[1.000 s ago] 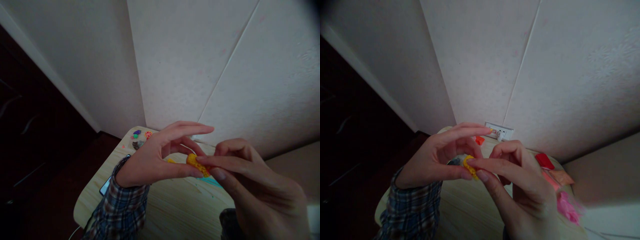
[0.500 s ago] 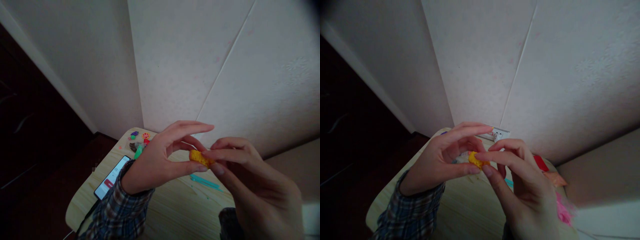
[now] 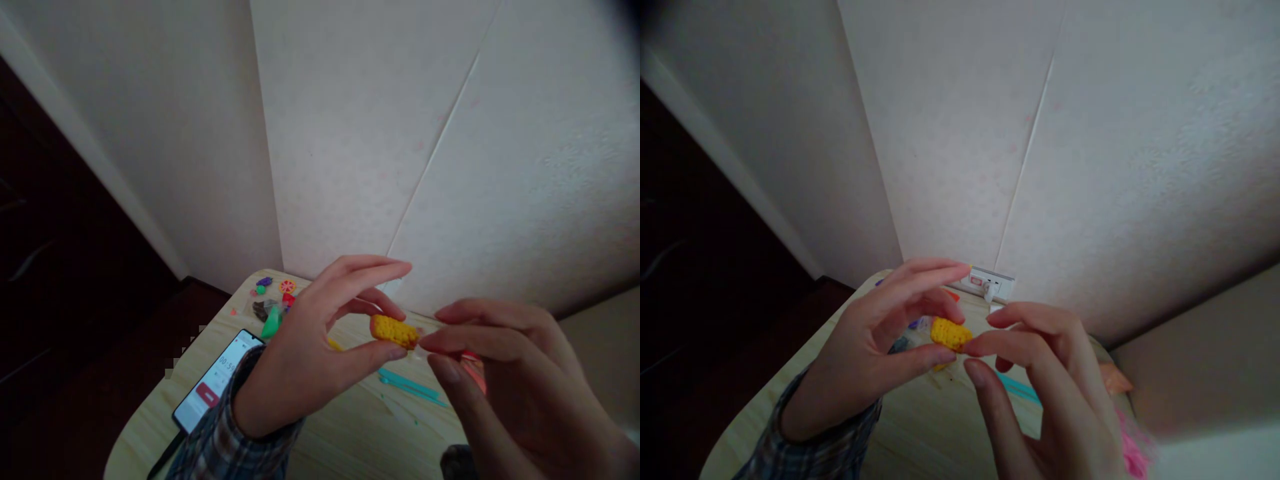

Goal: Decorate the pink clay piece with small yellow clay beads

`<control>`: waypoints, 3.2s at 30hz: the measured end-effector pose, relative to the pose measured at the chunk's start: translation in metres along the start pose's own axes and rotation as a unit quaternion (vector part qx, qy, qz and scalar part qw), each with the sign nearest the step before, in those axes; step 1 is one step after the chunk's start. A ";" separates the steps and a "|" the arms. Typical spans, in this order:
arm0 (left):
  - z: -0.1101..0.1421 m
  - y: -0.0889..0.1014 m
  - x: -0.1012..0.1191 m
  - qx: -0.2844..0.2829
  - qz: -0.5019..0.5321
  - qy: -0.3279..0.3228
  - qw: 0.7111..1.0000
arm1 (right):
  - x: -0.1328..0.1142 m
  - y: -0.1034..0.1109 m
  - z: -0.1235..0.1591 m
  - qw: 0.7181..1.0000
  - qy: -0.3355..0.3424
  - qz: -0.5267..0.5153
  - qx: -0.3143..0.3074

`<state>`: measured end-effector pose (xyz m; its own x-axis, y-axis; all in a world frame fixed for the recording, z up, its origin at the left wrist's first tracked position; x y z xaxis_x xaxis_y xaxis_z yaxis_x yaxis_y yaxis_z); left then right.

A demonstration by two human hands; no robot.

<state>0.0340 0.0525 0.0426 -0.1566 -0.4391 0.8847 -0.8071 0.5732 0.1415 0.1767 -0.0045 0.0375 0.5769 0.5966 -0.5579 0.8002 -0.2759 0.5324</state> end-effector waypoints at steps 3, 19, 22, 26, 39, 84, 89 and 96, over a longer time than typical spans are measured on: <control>0.001 0.001 0.001 0.005 -0.027 -0.002 1.000 | -0.003 0.002 0.001 0.998 0.042 0.040 -0.006; 0.004 -0.003 -0.005 -0.056 0.112 0.032 0.992 | 0.003 0.011 0.001 0.999 0.018 0.015 0.029; 0.005 -0.009 -0.008 -0.105 0.169 0.052 0.979 | 0.010 0.011 0.003 0.996 -0.038 -0.044 0.064; 0.003 -0.019 -0.010 -0.171 0.214 0.051 0.960 | 0.010 0.009 0.003 0.993 -0.064 -0.061 0.079; 0.004 -0.026 -0.010 -0.210 0.220 0.102 0.947 | 0.009 0.015 0.004 0.991 -0.055 -0.040 0.112; 0.000 -0.030 -0.020 -0.060 0.259 0.069 0.962 | 0.010 -0.001 0.005 0.966 -0.034 -0.254 0.019; -0.001 -0.029 -0.019 -0.049 0.246 0.075 0.965 | 0.010 -0.003 0.001 0.962 -0.045 -0.269 -0.001; -0.003 -0.033 -0.024 -0.040 0.311 0.078 0.946 | 0.005 0.001 0.003 0.979 -0.011 -0.206 0.009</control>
<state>0.0659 0.0467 0.0183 -0.4963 0.1034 0.8620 -0.5394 0.7413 -0.3994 0.1808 -0.0038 0.0337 0.2085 0.6443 -0.7358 0.9680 -0.0286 0.2492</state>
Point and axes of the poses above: each hand's wrist, its own z-axis away from the middle knuckle, its own y-axis out of the back of the hand, x = y × z, the point moved 7 cm from there along -z, towards the middle knuckle, and after that the axes turned 13 degrees about -x, right-handed, at the moved point
